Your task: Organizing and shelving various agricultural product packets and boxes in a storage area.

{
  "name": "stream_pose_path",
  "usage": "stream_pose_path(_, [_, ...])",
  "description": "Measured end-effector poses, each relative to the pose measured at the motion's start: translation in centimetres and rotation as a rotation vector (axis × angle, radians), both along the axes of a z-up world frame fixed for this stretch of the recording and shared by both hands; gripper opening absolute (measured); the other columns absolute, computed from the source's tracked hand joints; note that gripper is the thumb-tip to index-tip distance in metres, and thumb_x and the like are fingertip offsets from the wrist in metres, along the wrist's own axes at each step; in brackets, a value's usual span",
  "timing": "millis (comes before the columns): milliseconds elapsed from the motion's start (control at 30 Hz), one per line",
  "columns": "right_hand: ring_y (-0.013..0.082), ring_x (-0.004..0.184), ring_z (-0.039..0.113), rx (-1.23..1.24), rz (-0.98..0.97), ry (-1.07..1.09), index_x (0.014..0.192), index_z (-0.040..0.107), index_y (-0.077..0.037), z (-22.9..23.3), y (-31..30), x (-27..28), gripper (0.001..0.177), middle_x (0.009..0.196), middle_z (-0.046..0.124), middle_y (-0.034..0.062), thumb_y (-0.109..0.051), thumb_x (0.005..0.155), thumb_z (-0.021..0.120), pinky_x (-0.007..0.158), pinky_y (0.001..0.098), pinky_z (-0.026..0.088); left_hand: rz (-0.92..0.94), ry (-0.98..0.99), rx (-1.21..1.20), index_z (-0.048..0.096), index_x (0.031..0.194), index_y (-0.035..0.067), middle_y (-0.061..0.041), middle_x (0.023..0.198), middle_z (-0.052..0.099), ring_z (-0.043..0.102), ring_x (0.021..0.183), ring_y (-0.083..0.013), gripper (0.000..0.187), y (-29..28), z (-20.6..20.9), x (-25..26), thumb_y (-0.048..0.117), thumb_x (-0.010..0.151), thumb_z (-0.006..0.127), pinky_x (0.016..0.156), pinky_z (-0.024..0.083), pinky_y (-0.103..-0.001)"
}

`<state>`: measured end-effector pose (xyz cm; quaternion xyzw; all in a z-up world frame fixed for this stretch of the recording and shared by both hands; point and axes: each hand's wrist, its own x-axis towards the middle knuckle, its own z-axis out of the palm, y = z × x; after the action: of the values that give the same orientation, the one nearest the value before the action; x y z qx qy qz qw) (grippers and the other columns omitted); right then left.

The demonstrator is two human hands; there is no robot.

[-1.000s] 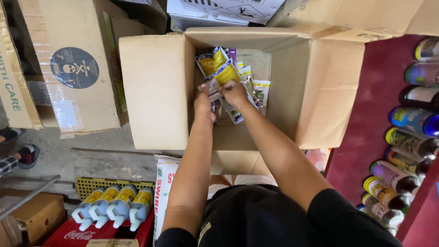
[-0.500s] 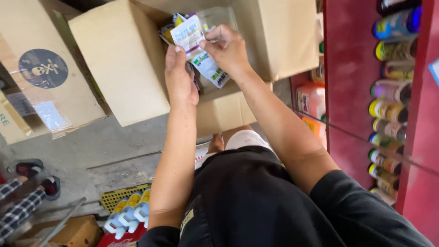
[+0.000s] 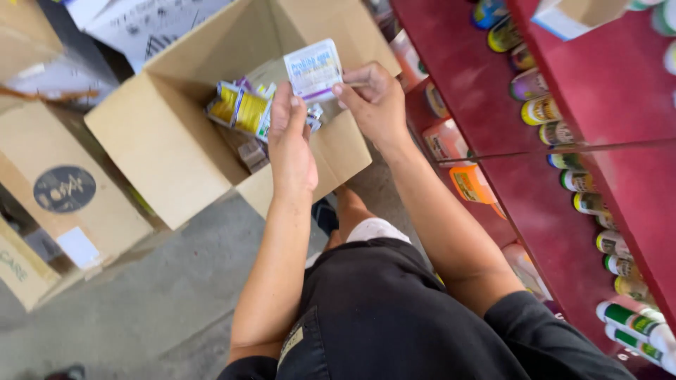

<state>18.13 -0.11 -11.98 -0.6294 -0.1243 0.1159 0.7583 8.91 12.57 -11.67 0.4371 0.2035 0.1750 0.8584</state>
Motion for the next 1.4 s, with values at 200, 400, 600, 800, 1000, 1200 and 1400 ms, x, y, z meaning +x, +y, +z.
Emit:
stream_pose_path(200, [0.0113, 0.092, 0.071, 0.031, -0.143, -0.064, 0.106, 0.062, 0.0, 2.2, -6.5, -1.3, 0.017, 0.103, 0.073, 0.0079, -0.002, 0.097, 0.076, 0.077, 0.0255, 0.061, -0.09, -0.142, 0.074, 0.043, 0.153, -0.003, -0.013, 0.155, 0.051, 0.044, 0.146, -0.0197, 0.049, -4.6, 2.3, 0.4, 0.014, 0.108, 0.052, 0.123, 0.031, -0.035])
stream_pose_path(400, [0.0107, 0.097, 0.071, 0.136, -0.18, -0.061, 0.11, 0.062, -0.001, 4.7, -10.5, -2.1, 0.016, 0.106, 0.074, 0.0068, -0.002, 0.097, 0.072, 0.08, 0.0247, 0.06, -0.139, -0.205, 0.072, 0.044, 0.151, -0.005, -0.017, 0.155, 0.05, 0.045, 0.145, -0.0224, 0.049, -7.4, 4.0, 1.1, 0.017, 0.107, 0.052, 0.122, 0.034, -0.035])
stream_pose_path(600, [0.013, 0.093, 0.072, 0.161, -0.189, -0.088, 0.109, 0.063, 0.0, 6.2, -15.0, -1.6, 0.015, 0.104, 0.075, 0.0087, -0.001, 0.097, 0.07, 0.079, 0.0278, 0.063, -0.161, -0.208, 0.143, 0.046, 0.148, -0.004, -0.018, 0.151, 0.054, 0.049, 0.141, -0.0231, 0.047, -11.7, 7.3, 1.4, 0.017, 0.107, 0.051, 0.119, 0.035, -0.035])
stream_pose_path(800, [0.0125, 0.097, 0.072, 0.166, -0.221, -0.132, 0.112, 0.062, 0.0, 9.1, -22.5, -2.7, 0.015, 0.107, 0.074, 0.0086, -0.002, 0.098, 0.067, 0.082, 0.0274, 0.061, -0.191, -0.283, 0.222, 0.048, 0.146, -0.004, -0.017, 0.146, 0.058, 0.055, 0.136, -0.0233, 0.044, -19.1, 9.5, 0.9, 0.013, 0.106, 0.051, 0.118, 0.038, -0.036])
stream_pose_path(1000, [0.0116, 0.1, 0.071, 0.181, -0.295, -0.309, 0.116, 0.061, 0.001, 12.2, -31.3, -5.5, 0.015, 0.109, 0.073, 0.0075, -0.002, 0.101, 0.066, 0.084, 0.0271, 0.061, -0.258, -0.355, 0.222, 0.05, 0.143, -0.004, -0.016, 0.141, 0.061, 0.058, 0.132, -0.0238, 0.042, -28.0, 13.8, -0.8, 0.01, 0.104, 0.053, 0.113, 0.046, -0.039])
stream_pose_path(1200, [0.0104, 0.098, 0.069, 0.164, -0.395, -0.471, 0.121, 0.06, 0.003, 14.5, -39.0, -9.5, 0.02, 0.11, 0.072, 0.0089, 0.001, 0.103, 0.065, 0.087, 0.0254, 0.059, -0.299, -0.511, 0.371, 0.05, 0.145, -0.005, -0.017, 0.141, 0.06, 0.057, 0.133, -0.0224, 0.044, -35.3, 15.5, -2.9, 0.011, 0.105, 0.059, 0.118, 0.042, -0.038])
stream_pose_path(1400, [0.0134, 0.108, 0.07, 0.166, -0.527, -0.553, 0.125, 0.058, 0.004, 16.4, -45.0, -13.7, 0.022, 0.116, 0.072, 0.0119, 0.004, 0.103, 0.063, 0.096, 0.0277, 0.059, -0.387, -0.589, 0.415, 0.05, 0.145, -0.005, -0.016, 0.139, 0.061, 0.057, 0.132, -0.022, 0.048, -41.7, 17.5, -5.4, 0.015, 0.104, 0.063, 0.118, 0.042, -0.038])
